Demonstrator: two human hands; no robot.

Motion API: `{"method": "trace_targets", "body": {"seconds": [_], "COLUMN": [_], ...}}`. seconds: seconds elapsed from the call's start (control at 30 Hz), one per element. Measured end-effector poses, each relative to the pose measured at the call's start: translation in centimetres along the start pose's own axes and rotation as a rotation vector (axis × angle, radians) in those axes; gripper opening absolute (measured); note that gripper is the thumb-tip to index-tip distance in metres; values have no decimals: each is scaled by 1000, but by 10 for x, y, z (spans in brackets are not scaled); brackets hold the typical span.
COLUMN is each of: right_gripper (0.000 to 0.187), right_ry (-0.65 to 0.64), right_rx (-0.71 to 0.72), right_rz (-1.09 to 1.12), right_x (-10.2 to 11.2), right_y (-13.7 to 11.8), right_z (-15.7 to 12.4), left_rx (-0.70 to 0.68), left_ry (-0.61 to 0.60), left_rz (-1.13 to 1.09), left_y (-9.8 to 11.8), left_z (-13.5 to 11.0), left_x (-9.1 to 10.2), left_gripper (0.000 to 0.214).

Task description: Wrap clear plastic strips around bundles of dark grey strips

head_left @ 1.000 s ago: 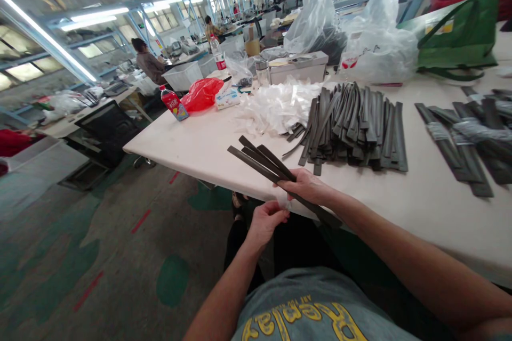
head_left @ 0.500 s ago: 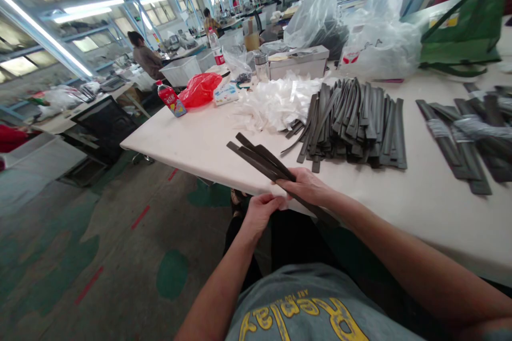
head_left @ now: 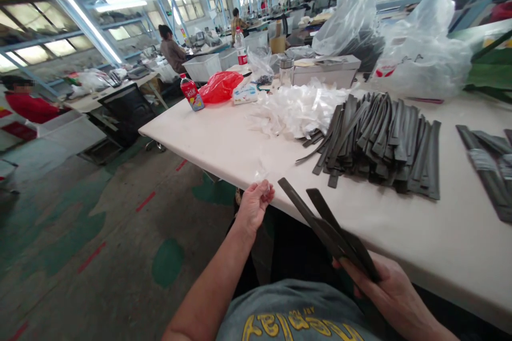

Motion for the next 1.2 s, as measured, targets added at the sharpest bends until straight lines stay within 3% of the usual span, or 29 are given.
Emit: {"method": "trace_targets", "body": {"seconds": [0.2, 0.43, 0.87, 1.2], "right_gripper": [18, 23, 22, 24], "right_ry": [71, 180, 244, 198], "right_rx": [401, 549, 569, 532], "right_rz": [-294, -521, -569, -539], "right_x": [-3, -8, -11, -16], "right_y": [-5, -11, -13, -15], "right_z": [-20, -12, -8, -6], "left_rx": [-45, -52, -18, 13], "left_ry": [-21, -37, -32, -24], "left_rz": [9, 15, -10, -33], "left_y": [5, 9, 5, -3], "left_z": [-1, -9, -9, -12], "left_x": [-5, -6, -3, 0], "left_gripper": [31, 34, 35, 30]}}
Point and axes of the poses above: each hand's wrist, its own z-axis towards the middle knuckle, its own x-axis out of the back of the hand, y = z × x, the point moved 7 cm from there along z, towards the middle knuckle, and after that the axes turned 7 degrees about y, right-handed, at the moved point
